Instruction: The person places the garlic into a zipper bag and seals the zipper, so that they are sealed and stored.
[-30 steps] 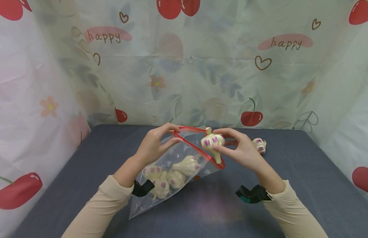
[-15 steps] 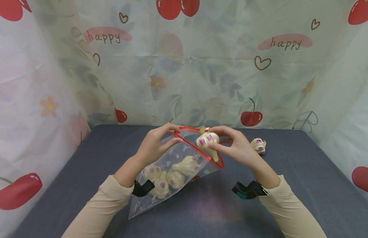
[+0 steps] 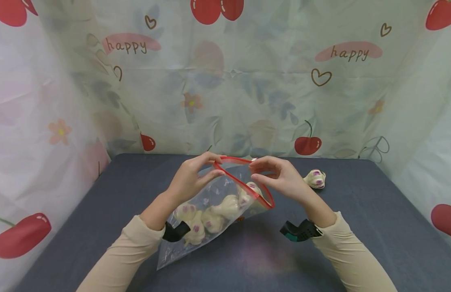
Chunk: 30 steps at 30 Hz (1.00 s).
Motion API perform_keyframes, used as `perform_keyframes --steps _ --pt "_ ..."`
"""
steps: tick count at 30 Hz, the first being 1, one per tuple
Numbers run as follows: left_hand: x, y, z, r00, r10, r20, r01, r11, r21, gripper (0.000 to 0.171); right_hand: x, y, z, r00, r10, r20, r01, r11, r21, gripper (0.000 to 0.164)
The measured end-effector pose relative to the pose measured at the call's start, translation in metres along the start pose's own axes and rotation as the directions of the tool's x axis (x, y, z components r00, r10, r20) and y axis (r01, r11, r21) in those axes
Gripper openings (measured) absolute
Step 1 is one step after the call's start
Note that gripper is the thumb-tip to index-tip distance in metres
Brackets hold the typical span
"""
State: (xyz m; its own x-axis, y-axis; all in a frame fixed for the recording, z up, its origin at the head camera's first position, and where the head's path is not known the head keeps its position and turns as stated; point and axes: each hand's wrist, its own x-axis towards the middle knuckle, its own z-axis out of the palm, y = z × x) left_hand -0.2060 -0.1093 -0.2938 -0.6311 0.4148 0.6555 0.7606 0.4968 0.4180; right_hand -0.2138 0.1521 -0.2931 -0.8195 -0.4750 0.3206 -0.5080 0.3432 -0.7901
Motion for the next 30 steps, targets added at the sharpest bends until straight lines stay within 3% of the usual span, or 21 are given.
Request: perform_keyframes --steps 7,17,26,30 --pt "0.001 0.000 0.000 1.000 0.003 -0.002 -0.003 1.000 0.008 0.028 -0.001 0.004 0.003 0.999 0.018 0.048 -0.016 0.999 -0.040 0.028" --pt "0.001 -0.001 -0.001 1.000 0.028 -0.010 -0.028 1.000 0.010 0.029 -0.013 0.012 -0.021 0.995 0.084 -0.057 -0.087 0.995 -0.049 0.027" --pt "0.000 -0.001 0.000 1.000 0.023 -0.010 -0.023 1.000 0.005 0.028 -0.028 0.037 -0.049 0.960 0.228 -0.159 -0.251 0.958 -0.139 0.035" --pt "0.001 -0.001 0.000 1.000 0.028 -0.012 -0.028 1.000 0.004 0.028 -0.033 0.051 -0.060 0.935 0.285 -0.211 -0.318 0.937 -0.145 0.040"
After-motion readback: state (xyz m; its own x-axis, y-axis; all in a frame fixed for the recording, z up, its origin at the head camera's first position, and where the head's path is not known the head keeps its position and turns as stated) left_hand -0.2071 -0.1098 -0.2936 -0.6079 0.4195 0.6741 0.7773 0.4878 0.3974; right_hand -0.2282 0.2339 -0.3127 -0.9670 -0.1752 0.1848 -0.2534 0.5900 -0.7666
